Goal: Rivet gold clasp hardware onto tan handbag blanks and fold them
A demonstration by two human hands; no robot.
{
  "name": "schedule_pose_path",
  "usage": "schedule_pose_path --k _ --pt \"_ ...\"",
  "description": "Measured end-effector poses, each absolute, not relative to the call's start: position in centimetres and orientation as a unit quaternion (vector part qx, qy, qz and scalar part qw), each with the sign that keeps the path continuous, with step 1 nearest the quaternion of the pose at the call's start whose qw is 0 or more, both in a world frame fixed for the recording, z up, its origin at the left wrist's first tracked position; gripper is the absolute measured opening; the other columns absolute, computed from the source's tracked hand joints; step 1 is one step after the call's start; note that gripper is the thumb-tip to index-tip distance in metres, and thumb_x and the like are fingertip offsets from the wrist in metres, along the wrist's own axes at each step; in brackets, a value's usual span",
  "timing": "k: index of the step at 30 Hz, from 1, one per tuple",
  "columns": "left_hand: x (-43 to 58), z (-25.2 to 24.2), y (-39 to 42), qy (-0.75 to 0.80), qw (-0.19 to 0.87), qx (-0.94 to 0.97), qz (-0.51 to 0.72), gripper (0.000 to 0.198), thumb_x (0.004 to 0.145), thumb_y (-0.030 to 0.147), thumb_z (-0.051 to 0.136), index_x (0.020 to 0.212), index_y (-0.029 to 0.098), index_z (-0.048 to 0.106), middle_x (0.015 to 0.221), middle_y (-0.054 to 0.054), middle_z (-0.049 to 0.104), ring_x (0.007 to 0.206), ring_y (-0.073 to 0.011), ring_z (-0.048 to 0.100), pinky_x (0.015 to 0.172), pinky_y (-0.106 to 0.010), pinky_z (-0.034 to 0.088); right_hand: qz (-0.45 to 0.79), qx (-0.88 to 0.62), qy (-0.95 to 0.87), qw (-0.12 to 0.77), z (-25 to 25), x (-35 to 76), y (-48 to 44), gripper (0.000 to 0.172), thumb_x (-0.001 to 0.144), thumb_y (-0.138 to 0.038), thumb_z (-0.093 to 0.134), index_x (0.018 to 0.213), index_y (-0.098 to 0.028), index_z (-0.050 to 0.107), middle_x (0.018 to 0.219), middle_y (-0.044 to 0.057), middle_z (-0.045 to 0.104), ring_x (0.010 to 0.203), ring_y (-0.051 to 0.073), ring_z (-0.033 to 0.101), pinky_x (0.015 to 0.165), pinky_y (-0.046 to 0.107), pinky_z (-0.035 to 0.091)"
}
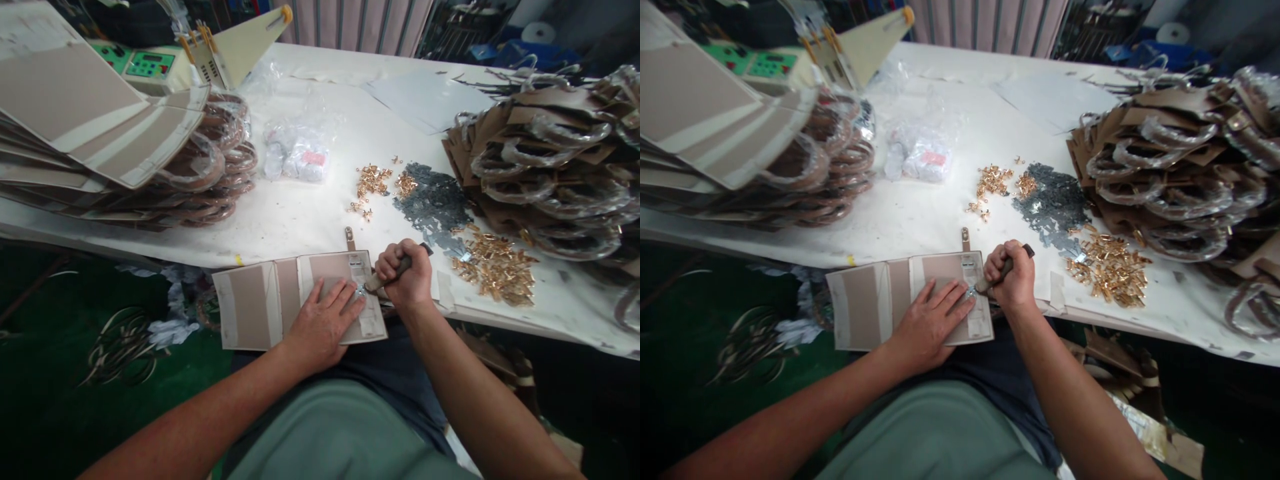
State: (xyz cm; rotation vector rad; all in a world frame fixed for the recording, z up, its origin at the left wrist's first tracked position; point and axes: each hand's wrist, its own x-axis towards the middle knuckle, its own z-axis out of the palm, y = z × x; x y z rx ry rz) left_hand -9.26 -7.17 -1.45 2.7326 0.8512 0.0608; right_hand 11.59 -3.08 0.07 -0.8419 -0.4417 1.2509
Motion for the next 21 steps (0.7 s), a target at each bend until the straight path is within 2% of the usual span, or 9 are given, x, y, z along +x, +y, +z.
schedule_pose_path --k 7,11,14,19,21 --pt "-9.2 -1.5 -7.1 0.296 0.15 0.943 0.027 0.082 0.087 0.04 0.072 0.16 0.017 0.042 0.17 -0.018 0.034 0.159 -0.0369 0.025 0.129 -0.065 0.004 0.527 -0.407 -0.269 0.696 -0.1 9.8 -3.5 0.032 0.086 -0.036 0.065 0.066 -0.024 0.042 0.055 -0.009 0.037 0.039 0.008 0.031 0.039 0.023 0.023" --pt "-9.1 -1.3 -7.2 0.303 0.16 0.939 0.032 0.083 0.083 0.033 0.073 0.159 0.018 0.042 0.167 -0.018 0.039 0.157 -0.0358 0.028 0.13 -0.063 0.005 0.435 -0.5 -0.472 0.581 0.6 8.3 -4.1 0.03 0.087 -0.032 0.065 0.064 -0.023 0.048 0.057 -0.005 0.045 0.05 0.011 0.04 0.048 0.027 0.033" --pt "-9.2 -1.1 -7.5 0.313 0.162 0.935 0.04 0.086 0.08 0.031 0.076 0.158 0.02 0.043 0.168 -0.019 0.036 0.158 -0.0356 0.027 0.131 -0.06 0.007 0.398 -0.525 -0.564 0.498 1.2 7.9 -4.0 0.031 0.087 -0.031 0.066 0.061 -0.022 0.051 0.057 -0.004 0.047 0.055 0.012 0.043 0.054 0.028 0.036" --pt "-9.5 -1.1 -7.9 0.329 0.155 0.93 0.054 0.089 0.076 0.035 0.082 0.156 0.023 0.046 0.166 -0.023 0.034 0.157 -0.0383 0.028 0.13 -0.058 0.012 0.477 -0.483 -0.484 0.552 2.2 8.0 -3.2 0.035 0.093 -0.036 0.06 0.063 -0.025 0.046 0.051 -0.006 0.047 0.043 0.012 0.039 0.045 0.029 0.03" --pt "-9.5 -1.2 -8.0 0.331 0.155 0.929 0.061 0.086 0.076 0.034 0.082 0.154 0.023 0.048 0.163 -0.022 0.037 0.156 -0.039 0.029 0.13 -0.058 0.012 0.471 -0.474 -0.512 0.539 2.6 7.5 -3.1 0.034 0.093 -0.035 0.061 0.064 -0.024 0.047 0.052 -0.006 0.047 0.045 0.012 0.039 0.046 0.029 0.031"
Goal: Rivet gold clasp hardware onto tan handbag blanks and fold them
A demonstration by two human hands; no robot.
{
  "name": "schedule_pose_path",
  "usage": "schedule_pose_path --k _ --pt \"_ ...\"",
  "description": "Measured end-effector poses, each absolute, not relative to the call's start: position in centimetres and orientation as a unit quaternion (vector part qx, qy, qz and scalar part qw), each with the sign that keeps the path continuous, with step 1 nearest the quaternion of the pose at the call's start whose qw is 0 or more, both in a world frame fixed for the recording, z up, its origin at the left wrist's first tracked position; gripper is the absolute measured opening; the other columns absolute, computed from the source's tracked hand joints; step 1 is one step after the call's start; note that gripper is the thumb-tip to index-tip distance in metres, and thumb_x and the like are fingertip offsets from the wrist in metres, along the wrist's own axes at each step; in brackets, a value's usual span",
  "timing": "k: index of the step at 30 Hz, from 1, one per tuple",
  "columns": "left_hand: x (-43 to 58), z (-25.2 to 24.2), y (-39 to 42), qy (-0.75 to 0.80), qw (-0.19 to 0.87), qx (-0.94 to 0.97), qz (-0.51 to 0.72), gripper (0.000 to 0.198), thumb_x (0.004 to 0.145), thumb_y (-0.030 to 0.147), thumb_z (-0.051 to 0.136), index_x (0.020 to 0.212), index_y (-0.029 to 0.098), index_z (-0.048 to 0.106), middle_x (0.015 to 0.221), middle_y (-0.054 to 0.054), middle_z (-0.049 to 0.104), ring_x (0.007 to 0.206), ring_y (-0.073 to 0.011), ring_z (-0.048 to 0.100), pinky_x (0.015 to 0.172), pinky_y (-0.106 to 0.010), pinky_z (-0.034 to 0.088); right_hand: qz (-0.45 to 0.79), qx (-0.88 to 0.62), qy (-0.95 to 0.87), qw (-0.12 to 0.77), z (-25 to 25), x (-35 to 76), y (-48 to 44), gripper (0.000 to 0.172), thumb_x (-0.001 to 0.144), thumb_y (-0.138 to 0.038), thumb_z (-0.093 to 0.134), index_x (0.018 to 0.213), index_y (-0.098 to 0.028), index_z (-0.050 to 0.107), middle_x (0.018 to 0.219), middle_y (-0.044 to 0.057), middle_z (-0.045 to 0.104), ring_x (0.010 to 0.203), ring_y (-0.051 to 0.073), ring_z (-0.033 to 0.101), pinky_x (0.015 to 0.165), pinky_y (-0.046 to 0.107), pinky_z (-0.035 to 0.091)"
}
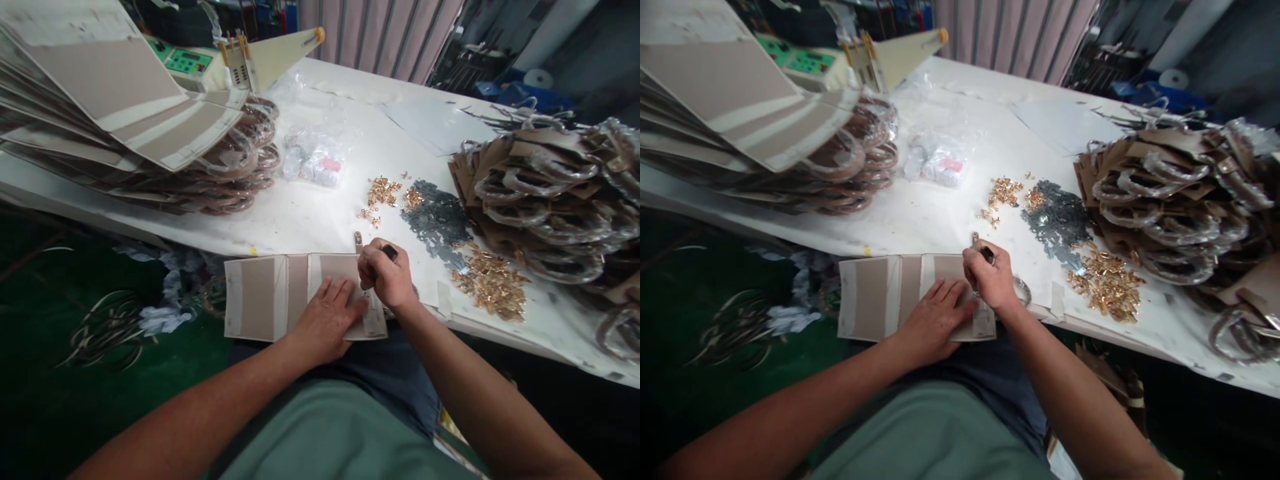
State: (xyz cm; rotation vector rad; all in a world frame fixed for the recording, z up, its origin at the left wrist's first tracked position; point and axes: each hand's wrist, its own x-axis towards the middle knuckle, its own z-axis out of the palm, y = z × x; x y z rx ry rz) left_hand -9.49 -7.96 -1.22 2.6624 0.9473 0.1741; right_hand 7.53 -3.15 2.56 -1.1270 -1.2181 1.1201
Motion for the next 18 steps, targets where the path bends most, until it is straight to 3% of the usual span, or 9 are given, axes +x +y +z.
schedule_pose_path --k 5,9,13,16,18 --pt "-9.4 -1.4 -7.9 0.333 0.155 0.926 0.089 0.089 0.08 0.033 0.076 0.16 0.02 0.04 0.167 -0.02 0.032 0.157 -0.0404 0.024 0.13 -0.058 0.017 0.393 -0.49 -0.652 0.424 2.6 6.1 -3.3 0.029 0.086 -0.031 0.061 0.06 -0.022 0.05 0.057 -0.004 0.046 0.057 0.013 0.042 0.057 0.028 0.035" --pt "-9.5 -1.3 -7.8 0.326 0.161 0.928 0.085 0.089 0.078 0.032 0.077 0.158 0.02 0.043 0.166 -0.019 0.035 0.156 -0.0406 0.025 0.13 -0.057 0.017 0.376 -0.48 -0.681 0.405 2.3 6.5 -3.4 0.029 0.084 -0.031 0.06 0.059 -0.022 0.049 0.058 -0.004 0.045 0.058 0.012 0.042 0.057 0.029 0.035" --pt "-9.8 -1.0 -7.9 0.332 0.158 0.927 0.076 0.084 0.075 0.033 0.081 0.153 0.023 0.05 0.161 -0.02 0.042 0.152 -0.0389 0.035 0.13 -0.057 0.015 0.445 -0.484 -0.579 0.482 2.7 7.7 -3.5 0.031 0.088 -0.034 0.062 0.061 -0.023 0.051 0.054 -0.004 0.049 0.05 0.012 0.041 0.051 0.029 0.033" --pt "-9.9 -0.9 -7.9 0.327 0.159 0.929 0.068 0.085 0.076 0.036 0.082 0.153 0.023 0.05 0.162 -0.022 0.04 0.154 -0.04 0.032 0.129 -0.058 0.015 0.482 -0.42 -0.487 0.595 2.8 8.1 -3.9 0.034 0.089 -0.039 0.067 0.063 -0.025 0.049 0.054 -0.004 0.048 0.046 0.012 0.041 0.047 0.028 0.032" --pt "-9.8 -0.9 -7.9 0.327 0.157 0.93 0.062 0.087 0.075 0.037 0.083 0.154 0.022 0.049 0.162 -0.023 0.039 0.154 -0.0408 0.031 0.129 -0.059 0.014 0.477 -0.403 -0.469 0.625 2.5 8.2 -4.3 0.034 0.088 -0.038 0.069 0.063 -0.026 0.049 0.054 -0.004 0.048 0.046 0.013 0.042 0.047 0.029 0.033"
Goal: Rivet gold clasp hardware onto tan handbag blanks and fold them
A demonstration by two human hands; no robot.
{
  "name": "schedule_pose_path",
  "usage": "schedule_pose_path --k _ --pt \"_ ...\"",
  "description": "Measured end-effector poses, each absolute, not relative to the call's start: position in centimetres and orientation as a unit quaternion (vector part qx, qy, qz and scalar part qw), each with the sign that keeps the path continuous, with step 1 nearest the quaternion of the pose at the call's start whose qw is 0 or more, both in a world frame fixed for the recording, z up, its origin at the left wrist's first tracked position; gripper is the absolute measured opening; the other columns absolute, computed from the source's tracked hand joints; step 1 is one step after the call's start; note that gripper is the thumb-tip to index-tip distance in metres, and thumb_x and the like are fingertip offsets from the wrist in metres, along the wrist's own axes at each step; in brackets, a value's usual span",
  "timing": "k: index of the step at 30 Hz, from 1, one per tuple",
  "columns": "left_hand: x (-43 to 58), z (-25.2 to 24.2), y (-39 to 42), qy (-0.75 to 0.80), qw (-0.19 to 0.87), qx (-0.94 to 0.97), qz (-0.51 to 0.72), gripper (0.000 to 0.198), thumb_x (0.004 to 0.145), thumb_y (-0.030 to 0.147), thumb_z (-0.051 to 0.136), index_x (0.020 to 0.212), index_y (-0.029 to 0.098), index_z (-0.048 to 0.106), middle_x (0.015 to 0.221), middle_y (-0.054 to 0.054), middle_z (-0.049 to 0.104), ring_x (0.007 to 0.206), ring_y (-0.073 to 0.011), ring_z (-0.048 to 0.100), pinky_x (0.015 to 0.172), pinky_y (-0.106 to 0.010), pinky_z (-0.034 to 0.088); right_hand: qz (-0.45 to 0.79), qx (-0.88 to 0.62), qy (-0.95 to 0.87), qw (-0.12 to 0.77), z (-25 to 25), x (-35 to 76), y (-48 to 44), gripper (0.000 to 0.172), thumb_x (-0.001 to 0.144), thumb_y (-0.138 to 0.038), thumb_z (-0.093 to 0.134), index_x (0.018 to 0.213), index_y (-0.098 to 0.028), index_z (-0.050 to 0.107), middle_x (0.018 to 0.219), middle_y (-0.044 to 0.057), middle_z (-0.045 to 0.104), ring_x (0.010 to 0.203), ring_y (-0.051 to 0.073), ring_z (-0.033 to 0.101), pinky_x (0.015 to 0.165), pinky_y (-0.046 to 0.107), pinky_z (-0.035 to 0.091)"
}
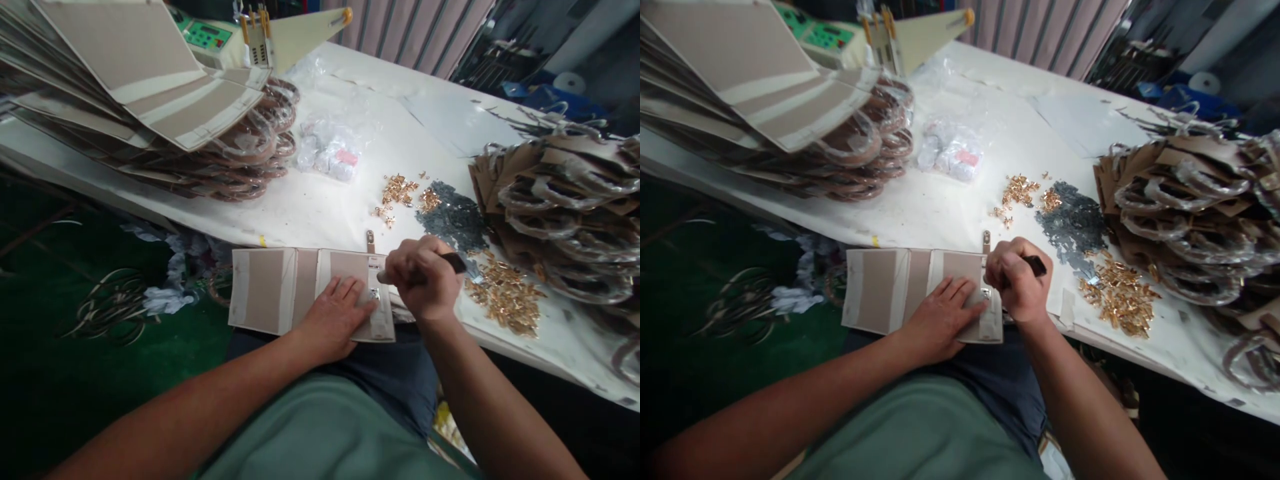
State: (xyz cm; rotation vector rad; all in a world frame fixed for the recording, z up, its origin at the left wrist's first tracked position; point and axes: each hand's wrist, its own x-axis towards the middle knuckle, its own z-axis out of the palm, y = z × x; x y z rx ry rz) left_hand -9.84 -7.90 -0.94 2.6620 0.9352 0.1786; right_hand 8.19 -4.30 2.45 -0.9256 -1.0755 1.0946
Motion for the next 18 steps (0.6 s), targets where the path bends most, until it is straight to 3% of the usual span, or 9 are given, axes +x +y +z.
schedule_pose_path --k 4,12,16,18 --pt "-9.7 -1.0 -7.8 0.324 0.158 0.931 0.053 0.089 0.077 0.04 0.083 0.156 0.023 0.046 0.162 -0.022 0.041 0.154 -0.0399 0.033 0.129 -0.059 0.015 0.473 -0.441 -0.463 0.606 1.7 8.4 -4.8 0.035 0.088 -0.035 0.069 0.062 -0.025 0.05 0.053 -0.004 0.046 0.046 0.012 0.04 0.046 0.028 0.031" --pt "-9.7 -1.1 -8.4 0.33 0.139 0.933 0.047 0.09 0.08 0.039 0.08 0.159 0.023 0.042 0.166 -0.022 0.037 0.157 -0.0392 0.03 0.13 -0.059 0.017 0.455 -0.482 -0.453 0.596 1.4 8.3 -5.0 0.04 0.085 -0.047 0.069 0.061 -0.026 0.045 0.051 -0.005 0.045 0.047 0.012 0.039 0.047 0.028 0.034" --pt "-9.9 -0.9 -9.5 0.337 0.124 0.931 0.06 0.071 0.091 0.034 0.07 0.158 0.022 0.047 0.167 -0.019 0.038 0.156 -0.0402 0.032 0.128 -0.06 0.025 0.456 -0.458 -0.412 0.642 3.2 10.1 -7.1 0.036 0.083 -0.039 0.073 0.061 -0.024 0.049 0.053 -0.005 0.048 0.047 0.012 0.041 0.045 0.026 0.033" --pt "-10.5 -0.1 -9.9 0.348 0.128 0.924 0.088 0.062 0.096 0.028 0.063 0.157 0.023 0.05 0.166 -0.016 0.043 0.154 -0.0389 0.037 0.126 -0.058 0.032 0.445 -0.431 -0.365 0.695 5.1 11.6 -9.2 0.024 0.083 -0.033 0.072 0.066 -0.023 0.059 0.056 -0.004 0.05 0.047 0.012 0.044 0.044 0.025 0.032"
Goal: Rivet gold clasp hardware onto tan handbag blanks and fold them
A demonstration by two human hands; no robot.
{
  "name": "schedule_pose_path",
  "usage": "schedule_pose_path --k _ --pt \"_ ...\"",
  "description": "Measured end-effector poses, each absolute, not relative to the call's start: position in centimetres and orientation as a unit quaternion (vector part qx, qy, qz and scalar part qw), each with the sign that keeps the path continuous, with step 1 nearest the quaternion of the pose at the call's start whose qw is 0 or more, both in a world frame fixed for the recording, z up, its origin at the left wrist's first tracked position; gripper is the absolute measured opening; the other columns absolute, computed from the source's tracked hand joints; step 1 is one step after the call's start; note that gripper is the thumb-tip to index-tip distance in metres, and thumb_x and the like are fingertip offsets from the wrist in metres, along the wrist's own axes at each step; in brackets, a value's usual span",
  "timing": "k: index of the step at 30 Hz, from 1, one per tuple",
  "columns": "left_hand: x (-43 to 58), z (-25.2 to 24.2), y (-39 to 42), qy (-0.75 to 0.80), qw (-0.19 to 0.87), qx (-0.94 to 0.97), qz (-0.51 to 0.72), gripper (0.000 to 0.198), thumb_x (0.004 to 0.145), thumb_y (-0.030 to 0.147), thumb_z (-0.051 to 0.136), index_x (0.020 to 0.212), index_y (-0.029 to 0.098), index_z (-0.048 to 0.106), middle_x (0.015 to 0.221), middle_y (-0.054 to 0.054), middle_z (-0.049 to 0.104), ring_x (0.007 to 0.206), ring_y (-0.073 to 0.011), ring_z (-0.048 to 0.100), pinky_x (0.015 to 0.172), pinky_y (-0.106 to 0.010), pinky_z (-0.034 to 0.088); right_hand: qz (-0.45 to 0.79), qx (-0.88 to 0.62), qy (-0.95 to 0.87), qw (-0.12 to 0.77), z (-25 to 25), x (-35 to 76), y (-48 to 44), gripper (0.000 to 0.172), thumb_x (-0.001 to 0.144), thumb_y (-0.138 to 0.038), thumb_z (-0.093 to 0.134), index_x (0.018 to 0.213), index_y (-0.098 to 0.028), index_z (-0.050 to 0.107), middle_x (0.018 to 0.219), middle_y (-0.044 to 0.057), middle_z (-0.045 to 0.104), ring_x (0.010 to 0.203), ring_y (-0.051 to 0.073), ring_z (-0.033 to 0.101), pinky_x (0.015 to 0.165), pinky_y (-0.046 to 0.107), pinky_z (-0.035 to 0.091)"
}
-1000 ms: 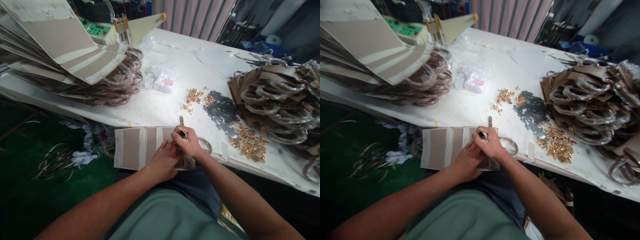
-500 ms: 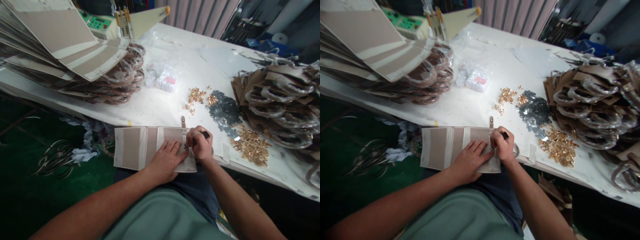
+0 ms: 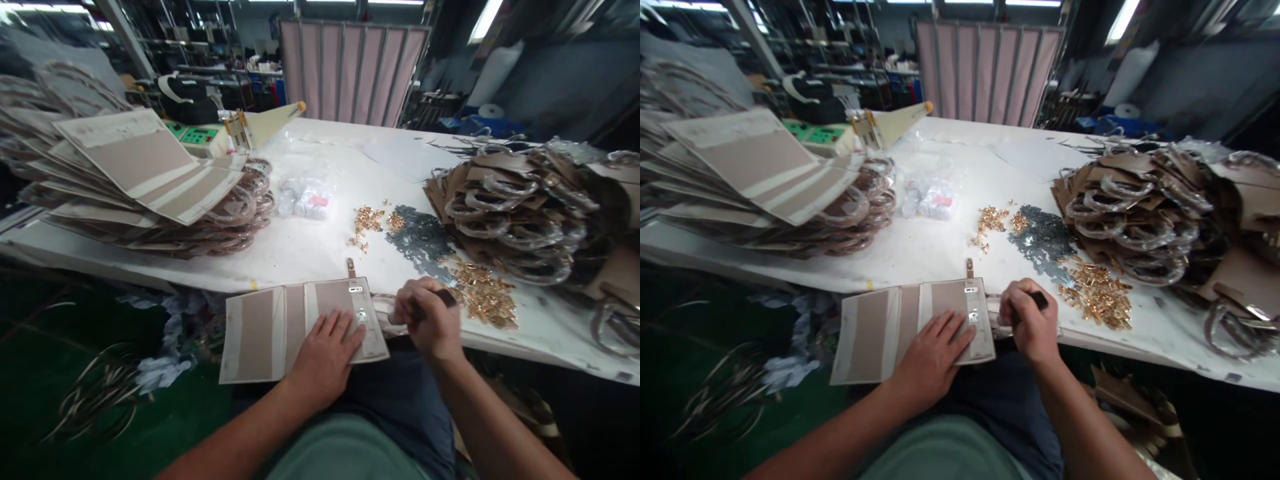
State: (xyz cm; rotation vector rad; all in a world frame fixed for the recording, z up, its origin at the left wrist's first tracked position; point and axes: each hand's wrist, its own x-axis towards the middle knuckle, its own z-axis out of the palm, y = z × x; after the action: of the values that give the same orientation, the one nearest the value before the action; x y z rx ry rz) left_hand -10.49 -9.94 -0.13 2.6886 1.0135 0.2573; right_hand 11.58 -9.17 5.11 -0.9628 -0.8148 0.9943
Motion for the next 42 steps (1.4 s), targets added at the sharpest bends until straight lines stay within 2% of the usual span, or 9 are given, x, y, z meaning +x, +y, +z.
schedule_pose_path --k 3,8,13,16,18,22,27,35,42 --pt "-12.3 2.6 -10.1 0.367 0.176 0.895 0.182 0.054 0.1 0.02 0.052 0.154 0.025 0.056 0.16 -0.011 0.053 0.147 -0.0329 0.049 0.125 -0.052 0.039 0.415 -0.414 -0.314 0.747 7.6 13.3 -12.4 0.005 0.08 -0.029 0.072 0.08 -0.024 0.073 0.061 -0.002 0.057 0.049 0.013 0.049 0.045 0.025 0.037" --pt "-17.1 10.1 -10.2 0.462 0.438 0.664 0.393 0.04 0.098 0.038 0.068 0.136 0.026 0.073 0.139 -0.007 0.072 0.136 -0.0338 0.062 0.122 -0.045 0.045 0.429 -0.435 -0.299 0.733 8.0 13.3 -14.8 0.017 0.082 -0.039 0.079 0.079 -0.022 0.073 0.057 -0.001 0.055 0.047 0.013 0.048 0.042 0.026 0.039" --pt "-19.7 14.5 -11.0 0.469 0.647 0.306 0.517 0.067 0.078 0.045 0.089 0.138 0.022 0.07 0.118 -0.011 0.08 0.114 -0.0399 0.074 0.099 -0.051 0.062 0.402 -0.519 -0.389 0.646 8.8 11.0 -12.5 0.036 0.079 -0.056 0.083 0.082 -0.022 0.073 0.057 -0.001 0.057 0.046 0.014 0.046 0.041 0.028 0.039" --pt "-19.1 14.9 -11.1 0.426 0.682 0.269 0.531 0.065 0.076 0.039 0.091 0.135 0.021 0.071 0.119 -0.012 0.08 0.114 -0.0387 0.075 0.102 -0.05 0.061 0.313 -0.529 -0.503 0.607 11.1 9.1 -10.7 0.06 0.066 -0.054 0.093 0.117 -0.026 0.078 0.097 0.007 0.078 0.074 0.023 0.067 0.064 0.035 0.056" --pt "-18.2 14.7 -10.9 0.397 0.698 0.274 0.529 0.059 0.079 0.037 0.089 0.132 0.019 0.072 0.119 -0.013 0.08 0.116 -0.0389 0.074 0.104 -0.052 0.059 0.265 -0.516 -0.547 0.604 12.4 8.0 -9.7 0.076 0.063 -0.054 0.095 0.132 -0.029 0.073 0.121 0.008 0.076 0.099 0.029 0.071 0.085 0.04 0.058" --pt "-17.0 14.3 -10.4 0.377 0.709 0.295 0.517 0.05 0.079 0.034 0.089 0.124 0.016 0.076 0.119 -0.015 0.08 0.116 -0.0395 0.074 0.106 -0.053 0.058 0.18 -0.552 -0.549 0.601 13.6 7.2 -8.4 0.069 0.069 -0.051 0.091 0.132 -0.03 0.074 0.111 0.006 0.079 0.094 0.029 0.072 0.089 0.044 0.056" --pt "-16.7 13.1 -9.0 0.369 0.738 0.316 0.469 0.045 0.081 0.034 0.087 0.121 0.015 0.077 0.121 -0.017 0.078 0.11 -0.0391 0.076 0.101 -0.053 0.06 0.225 -0.53 -0.514 0.636 13.4 8.5 -7.6 0.034 0.082 -0.052 0.08 0.105 -0.027 0.085 0.107 0.007 0.081 0.101 0.032 0.072 0.092 0.044 0.054" --pt "-15.5 11.9 -6.2 0.351 0.737 0.365 0.448 0.038 0.085 0.028 0.085 0.12 0.015 0.078 0.122 -0.016 0.078 0.113 -0.0357 0.075 0.105 -0.049 0.058 0.46 -0.451 -0.352 0.679 11.1 10.9 -6.4 0.064 0.079 -0.056 0.086 0.133 -0.025 0.074 0.096 0.004 0.079 0.083 0.024 0.07 0.073 0.035 0.055" --pt "-13.5 11.7 -4.5 0.361 0.7 0.392 0.476 0.038 0.081 0.033 0.089 0.113 0.015 0.079 0.122 -0.014 0.079 0.121 -0.0355 0.071 0.108 -0.047 0.055 0.499 -0.393 -0.3 0.712 11.1 11.3 -5.5 0.049 0.072 -0.046 0.095 0.112 -0.022 0.081 0.094 0.005 0.081 0.084 0.022 0.072 0.078 0.031 0.057"
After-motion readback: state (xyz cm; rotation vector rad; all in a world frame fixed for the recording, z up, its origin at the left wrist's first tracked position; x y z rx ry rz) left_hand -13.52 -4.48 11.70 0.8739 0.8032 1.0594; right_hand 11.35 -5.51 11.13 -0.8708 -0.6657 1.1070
